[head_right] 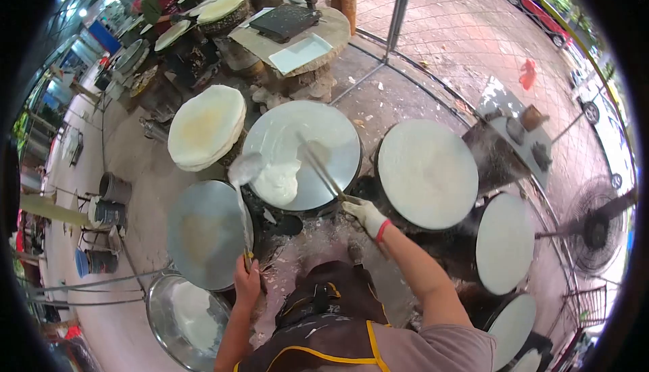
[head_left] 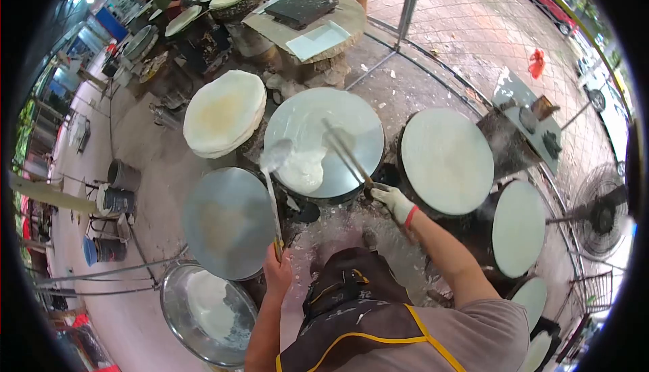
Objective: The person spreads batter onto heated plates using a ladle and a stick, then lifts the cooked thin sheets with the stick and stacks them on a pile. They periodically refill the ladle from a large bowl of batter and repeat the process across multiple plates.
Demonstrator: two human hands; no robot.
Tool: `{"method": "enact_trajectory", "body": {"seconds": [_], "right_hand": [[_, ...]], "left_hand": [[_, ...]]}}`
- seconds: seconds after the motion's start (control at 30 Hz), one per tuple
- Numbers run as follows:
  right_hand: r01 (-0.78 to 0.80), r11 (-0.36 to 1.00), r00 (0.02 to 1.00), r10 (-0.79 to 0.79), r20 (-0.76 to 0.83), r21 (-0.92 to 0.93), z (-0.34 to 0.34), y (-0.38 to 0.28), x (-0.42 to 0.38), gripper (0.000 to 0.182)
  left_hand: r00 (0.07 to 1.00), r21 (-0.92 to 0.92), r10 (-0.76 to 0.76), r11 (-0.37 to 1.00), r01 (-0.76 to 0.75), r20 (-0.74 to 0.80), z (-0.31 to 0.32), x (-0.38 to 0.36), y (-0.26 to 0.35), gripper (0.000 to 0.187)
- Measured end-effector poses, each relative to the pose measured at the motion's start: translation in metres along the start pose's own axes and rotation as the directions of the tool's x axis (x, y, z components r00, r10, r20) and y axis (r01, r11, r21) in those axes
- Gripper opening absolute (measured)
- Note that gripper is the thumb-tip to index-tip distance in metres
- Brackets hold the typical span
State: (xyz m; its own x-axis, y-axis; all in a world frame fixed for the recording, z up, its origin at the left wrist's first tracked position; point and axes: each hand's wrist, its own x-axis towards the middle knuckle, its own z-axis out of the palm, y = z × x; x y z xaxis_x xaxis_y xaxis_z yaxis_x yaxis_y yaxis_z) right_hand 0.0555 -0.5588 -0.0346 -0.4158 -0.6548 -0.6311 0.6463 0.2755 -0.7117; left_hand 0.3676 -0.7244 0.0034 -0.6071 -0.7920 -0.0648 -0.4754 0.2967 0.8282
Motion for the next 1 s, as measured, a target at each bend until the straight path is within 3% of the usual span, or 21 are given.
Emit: {"method": "enact_trajectory", "body": {"seconds": [0.1,0.13,0.17,0.2,0.27,0.3,0.33,0.4,0.5,0.53,0.6,0.67,0.7,0.8,0.83,0.93,1.0], "right_hand": [[0.033,0.992,0.997,-0.041,-0.063,-0.122,0.071,0.062,-0.008,0.037],[-0.044,0.994,0.997,0.038,-0.063,-0.097,0.114,0.065,-0.017,0.037],[0.105,0.968,0.994,-0.108,-0.003,-0.229,0.138,0.087,0.005,0.036],[0.253,0.902,0.967,-0.243,0.074,-0.35,0.155,0.107,0.032,0.035],[0.263,0.863,0.944,-0.322,-0.069,-0.432,0.19,0.115,0.055,0.036],[0.157,0.877,0.948,-0.262,-0.179,-0.453,0.198,0.107,0.046,0.038],[0.267,0.748,0.806,-0.519,-0.284,-0.607,0.198,0.126,0.056,0.041],[0.087,0.92,0.83,-0.279,-0.483,-0.381,0.205,0.154,0.06,0.042],[-0.039,0.876,0.713,-0.312,-0.627,-0.48,0.267,0.131,0.03,0.04],[0.092,0.888,0.741,-0.363,-0.565,-0.451,0.275,0.133,0.035,0.042],[-0.002,0.806,0.818,-0.339,-0.465,-0.592,0.255,0.136,0.059,0.042],[-0.016,0.822,0.734,-0.377,-0.564,-0.569,0.232,0.132,0.057,0.041],[0.038,0.884,0.73,-0.343,-0.591,-0.465,0.222,0.133,0.061,0.039],[0.055,0.924,0.606,-0.332,-0.723,-0.378,0.225,0.138,0.067,0.039],[0.117,0.941,0.615,-0.32,-0.72,-0.319,0.236,0.137,0.064,0.042],[0.022,0.766,0.777,-0.417,-0.471,-0.642,0.211,0.15,0.041,0.046],[-0.069,0.78,0.769,-0.356,-0.531,-0.622,0.183,0.139,0.022,0.045]], "left_hand": [[0.994,-0.362,-0.056,0.928,0.085,0.09,-0.032,0.007,-0.029,0.023],[0.987,-0.516,-0.07,0.846,0.135,0.144,-0.052,0.004,-0.018,0.023],[0.977,-0.649,-0.076,0.737,0.19,0.2,-0.069,0.0,-0.011,0.022],[0.976,-0.664,-0.089,0.72,0.202,0.201,-0.083,-0.003,-0.013,0.022],[0.971,-0.687,-0.124,0.688,0.233,0.206,-0.114,-0.014,-0.028,0.022],[0.973,-0.725,-0.103,0.652,0.223,0.207,-0.127,-0.021,-0.035,0.02],[0.968,-0.755,-0.141,0.606,0.25,0.207,-0.14,-0.031,-0.046,0.02],[0.959,-0.82,-0.208,0.501,0.275,0.194,-0.161,-0.049,-0.066,0.018],[0.935,-0.826,-0.292,0.461,0.323,0.202,-0.186,-0.076,-0.086,0.019],[0.926,-0.826,-0.318,0.451,0.338,0.205,-0.191,-0.084,-0.089,0.018],[0.904,-0.823,-0.372,0.432,0.37,0.211,-0.199,-0.098,-0.094,0.016],[0.89,-0.824,-0.397,0.409,0.392,0.226,-0.203,-0.11,-0.103,0.018],[0.884,-0.827,-0.407,0.396,0.399,0.231,-0.203,-0.113,-0.105,0.019],[0.888,-0.888,-0.386,0.275,0.368,0.248,-0.199,-0.119,-0.106,0.024],[0.899,-0.882,-0.35,0.29,0.371,0.263,-0.198,-0.119,-0.105,0.025],[0.914,-0.873,-0.256,0.299,0.385,0.316,-0.191,-0.119,-0.098,0.026],[0.919,-0.889,-0.211,0.257,0.38,0.332,-0.183,-0.117,-0.089,0.026]]}}
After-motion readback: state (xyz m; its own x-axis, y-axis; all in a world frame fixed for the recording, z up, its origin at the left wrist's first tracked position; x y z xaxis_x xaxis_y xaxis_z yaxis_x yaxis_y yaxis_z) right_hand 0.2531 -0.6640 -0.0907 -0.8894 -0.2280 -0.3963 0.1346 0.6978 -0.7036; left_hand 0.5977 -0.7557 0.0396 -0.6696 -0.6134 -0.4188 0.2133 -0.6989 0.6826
